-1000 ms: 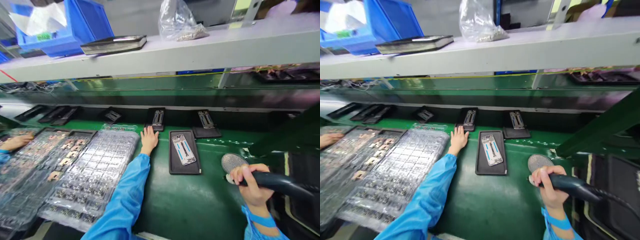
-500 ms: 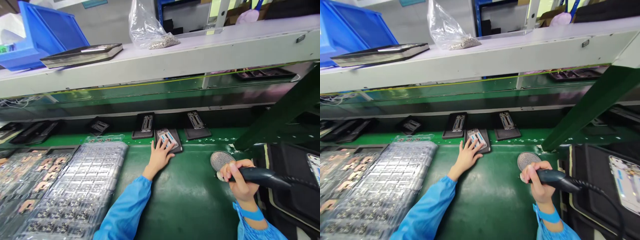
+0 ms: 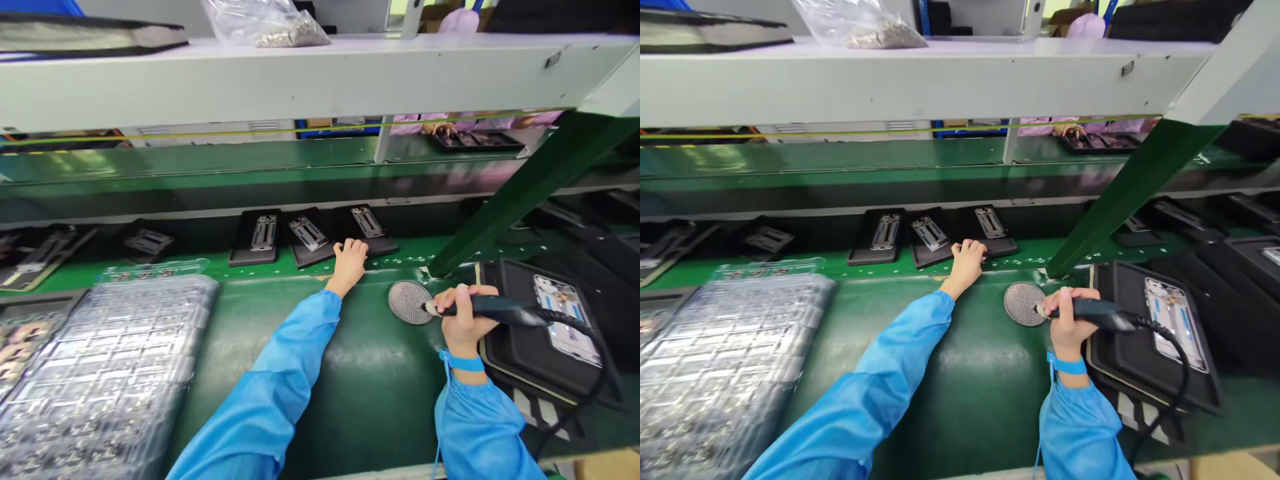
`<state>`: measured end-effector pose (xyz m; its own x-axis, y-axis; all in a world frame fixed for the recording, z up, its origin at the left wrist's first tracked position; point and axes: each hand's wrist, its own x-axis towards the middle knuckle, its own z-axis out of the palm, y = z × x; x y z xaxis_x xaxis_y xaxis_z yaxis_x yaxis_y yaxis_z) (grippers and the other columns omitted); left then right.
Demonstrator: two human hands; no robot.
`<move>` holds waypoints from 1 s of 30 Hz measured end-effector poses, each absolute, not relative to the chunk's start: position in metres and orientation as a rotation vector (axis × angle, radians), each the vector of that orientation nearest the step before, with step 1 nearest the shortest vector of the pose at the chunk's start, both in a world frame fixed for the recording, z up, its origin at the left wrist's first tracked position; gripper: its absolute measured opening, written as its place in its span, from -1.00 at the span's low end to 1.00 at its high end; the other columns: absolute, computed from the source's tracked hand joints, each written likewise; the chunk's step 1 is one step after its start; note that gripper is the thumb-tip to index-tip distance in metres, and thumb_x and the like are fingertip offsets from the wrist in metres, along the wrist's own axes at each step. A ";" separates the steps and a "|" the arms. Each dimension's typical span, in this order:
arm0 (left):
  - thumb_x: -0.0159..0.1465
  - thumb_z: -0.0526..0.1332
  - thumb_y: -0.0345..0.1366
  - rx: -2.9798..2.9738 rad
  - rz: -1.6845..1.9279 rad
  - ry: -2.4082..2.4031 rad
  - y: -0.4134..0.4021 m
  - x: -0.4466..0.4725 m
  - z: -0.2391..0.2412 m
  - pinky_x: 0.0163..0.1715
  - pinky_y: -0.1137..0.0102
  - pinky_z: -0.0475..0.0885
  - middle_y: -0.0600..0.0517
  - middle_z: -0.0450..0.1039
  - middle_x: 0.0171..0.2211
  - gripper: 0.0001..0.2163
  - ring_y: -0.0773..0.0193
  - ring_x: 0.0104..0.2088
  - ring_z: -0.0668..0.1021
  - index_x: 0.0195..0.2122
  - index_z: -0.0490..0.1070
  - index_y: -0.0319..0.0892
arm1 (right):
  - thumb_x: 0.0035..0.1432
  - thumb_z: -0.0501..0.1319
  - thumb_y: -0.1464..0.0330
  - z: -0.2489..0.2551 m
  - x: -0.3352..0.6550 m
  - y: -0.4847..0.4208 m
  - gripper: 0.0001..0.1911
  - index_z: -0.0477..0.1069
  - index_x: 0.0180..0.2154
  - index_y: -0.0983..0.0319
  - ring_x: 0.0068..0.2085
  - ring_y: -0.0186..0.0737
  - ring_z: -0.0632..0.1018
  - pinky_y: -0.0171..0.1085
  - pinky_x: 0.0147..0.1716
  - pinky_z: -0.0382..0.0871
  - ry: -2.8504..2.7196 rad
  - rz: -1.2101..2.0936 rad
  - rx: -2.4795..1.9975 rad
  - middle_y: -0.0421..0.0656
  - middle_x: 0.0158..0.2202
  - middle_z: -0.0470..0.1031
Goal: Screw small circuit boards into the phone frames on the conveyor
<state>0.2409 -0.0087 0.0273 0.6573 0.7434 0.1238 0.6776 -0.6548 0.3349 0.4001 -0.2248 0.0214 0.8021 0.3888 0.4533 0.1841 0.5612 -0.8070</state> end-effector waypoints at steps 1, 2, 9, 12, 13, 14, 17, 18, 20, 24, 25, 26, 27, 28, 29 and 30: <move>0.71 0.21 -0.55 2.618 0.393 1.138 -0.011 0.237 0.032 0.52 -0.12 0.45 -0.27 0.69 0.33 -0.70 -0.17 0.45 0.55 0.26 0.66 -0.14 | 0.40 0.74 -0.07 0.020 0.401 -0.224 -0.37 0.36 -0.13 0.05 -0.60 -0.28 0.47 -0.26 -0.50 0.53 -0.656 0.131 -0.995 -0.47 -0.53 0.45; 0.71 0.20 -0.55 2.619 0.421 1.129 -0.016 0.231 0.037 0.47 -0.09 0.48 -0.28 0.68 0.33 -0.71 -0.17 0.42 0.56 0.26 0.65 -0.15 | 0.40 0.73 -0.08 0.020 0.402 -0.223 -0.37 0.36 -0.12 0.05 -0.60 -0.28 0.48 -0.25 -0.50 0.55 -0.657 0.130 -1.003 -0.48 -0.53 0.45; 0.67 0.24 -0.58 2.682 0.653 0.842 -0.113 0.120 0.051 0.21 0.09 0.56 -0.15 0.74 0.16 -0.72 -0.06 0.20 0.65 0.19 0.63 -0.09 | 0.46 0.69 -0.11 0.023 0.404 -0.211 -0.37 0.33 -0.08 0.03 -0.61 -0.27 0.46 -0.22 -0.53 0.57 -0.664 0.113 -1.024 -0.50 -0.53 0.43; 0.65 0.21 -0.63 2.711 0.860 0.683 -0.178 0.060 0.045 0.06 0.17 0.55 -0.11 0.75 0.06 -0.68 0.03 0.06 0.68 0.19 0.60 -0.09 | 0.45 0.70 -0.15 0.023 0.405 -0.208 -0.33 0.32 -0.07 0.03 -0.61 -0.28 0.45 -0.23 -0.54 0.54 -0.679 0.152 -1.053 -0.51 -0.54 0.42; 0.62 0.22 -0.65 2.704 0.864 0.672 -0.199 0.043 0.041 0.05 0.18 0.55 -0.10 0.75 0.04 -0.66 0.05 0.03 0.68 0.18 0.60 -0.09 | 0.44 0.71 -0.15 0.023 0.405 -0.208 -0.33 0.32 -0.06 0.02 -0.61 -0.28 0.45 -0.23 -0.53 0.54 -0.679 0.165 -1.062 -0.51 -0.53 0.42; 0.58 0.22 -0.68 2.690 0.856 0.663 -0.218 0.028 0.037 0.04 0.19 0.56 -0.10 0.76 0.04 -0.62 0.07 0.00 0.68 0.19 0.61 -0.09 | 0.44 0.71 -0.15 0.023 0.405 -0.209 -0.33 0.32 -0.06 0.02 -0.61 -0.28 0.46 -0.23 -0.52 0.55 -0.678 0.177 -1.067 -0.51 -0.53 0.42; 0.47 0.18 -0.72 2.608 0.780 0.677 -0.267 -0.006 0.020 0.03 0.18 0.62 -0.07 0.79 0.03 -0.53 0.11 -0.06 0.70 0.18 0.65 -0.07 | 0.45 0.71 -0.13 0.023 0.404 -0.210 -0.34 0.33 -0.06 0.03 -0.60 -0.28 0.48 -0.23 -0.51 0.54 -0.677 0.188 -1.073 -0.50 -0.52 0.44; 0.44 0.18 -0.72 2.575 0.772 0.693 -0.280 -0.014 0.014 0.01 0.18 0.64 -0.05 0.79 0.01 -0.52 0.11 -0.08 0.70 0.16 0.67 -0.06 | 0.45 0.71 -0.13 0.023 0.404 -0.211 -0.34 0.33 -0.06 0.03 -0.60 -0.28 0.48 -0.23 -0.51 0.54 -0.678 0.184 -1.075 -0.50 -0.52 0.44; 0.38 0.22 -0.69 2.514 0.758 0.728 -0.298 -0.028 0.004 -0.04 0.16 0.67 -0.04 0.79 -0.04 -0.52 0.10 -0.12 0.70 0.12 0.70 -0.04 | 0.44 0.71 -0.13 0.023 0.404 -0.212 -0.34 0.33 -0.06 0.03 -0.60 -0.28 0.47 -0.23 -0.51 0.53 -0.682 0.176 -1.082 -0.49 -0.52 0.44; 0.44 0.33 -0.59 2.436 0.651 0.751 -0.309 -0.039 0.011 -0.05 0.15 0.72 -0.03 0.80 -0.03 -0.62 0.08 -0.10 0.73 0.13 0.71 -0.01 | 0.43 0.71 -0.12 0.024 0.406 -0.214 -0.35 0.33 -0.07 0.02 -0.60 -0.26 0.46 -0.20 -0.52 0.54 -0.708 0.181 -1.088 -0.49 -0.51 0.44; 0.51 0.37 -0.53 2.427 0.647 0.735 -0.305 -0.034 0.018 0.00 0.13 0.73 -0.04 0.80 -0.01 -0.67 0.07 -0.08 0.74 0.17 0.72 0.00 | 0.43 0.72 -0.12 0.024 0.406 -0.215 -0.35 0.34 -0.07 0.02 -0.60 -0.25 0.46 -0.19 -0.53 0.55 -0.714 0.182 -1.088 -0.48 -0.51 0.44; 0.57 0.39 -0.46 2.425 0.649 0.710 -0.298 -0.024 0.026 0.05 0.11 0.75 -0.05 0.80 0.01 -0.72 0.05 -0.05 0.75 0.20 0.72 0.00 | 0.42 0.73 -0.12 0.024 0.407 -0.215 -0.35 0.34 -0.08 0.02 -0.60 -0.25 0.45 -0.19 -0.53 0.55 -0.720 0.182 -1.086 -0.48 -0.52 0.44; 0.63 0.40 -0.39 2.436 0.651 0.674 -0.289 -0.009 0.034 0.10 0.09 0.76 -0.07 0.80 0.02 -0.77 0.04 -0.02 0.76 0.22 0.72 0.00 | 0.42 0.73 -0.12 0.024 0.408 -0.215 -0.35 0.35 -0.09 0.02 -0.61 -0.25 0.45 -0.18 -0.54 0.55 -0.725 0.180 -1.084 -0.48 -0.52 0.44; 0.68 0.40 -0.33 2.459 0.644 0.639 -0.277 0.010 0.041 0.15 0.08 0.76 -0.09 0.80 0.03 -0.82 0.02 0.01 0.77 0.23 0.73 -0.01 | 0.42 0.74 -0.12 0.024 0.408 -0.215 -0.34 0.35 -0.09 0.02 -0.61 -0.25 0.45 -0.17 -0.54 0.55 -0.731 0.181 -1.085 -0.48 -0.53 0.44; 0.73 0.38 -0.30 2.493 0.627 0.608 -0.263 0.033 0.047 0.17 0.08 0.77 -0.10 0.80 0.02 -0.86 0.02 0.03 0.78 0.20 0.74 -0.03 | 0.41 0.74 -0.12 0.025 0.409 -0.215 -0.34 0.35 -0.09 0.02 -0.61 -0.24 0.46 -0.17 -0.54 0.56 -0.735 0.183 -1.089 -0.48 -0.53 0.44; 0.76 0.37 -0.25 2.544 0.555 0.597 -0.247 0.059 0.052 0.20 0.08 0.78 -0.10 0.80 0.02 -0.86 0.01 0.05 0.79 0.19 0.76 -0.05 | 0.40 0.75 -0.14 0.025 0.410 -0.214 -0.32 0.35 -0.09 0.02 -0.61 -0.25 0.46 -0.18 -0.54 0.56 -0.739 0.188 -1.097 -0.48 -0.53 0.45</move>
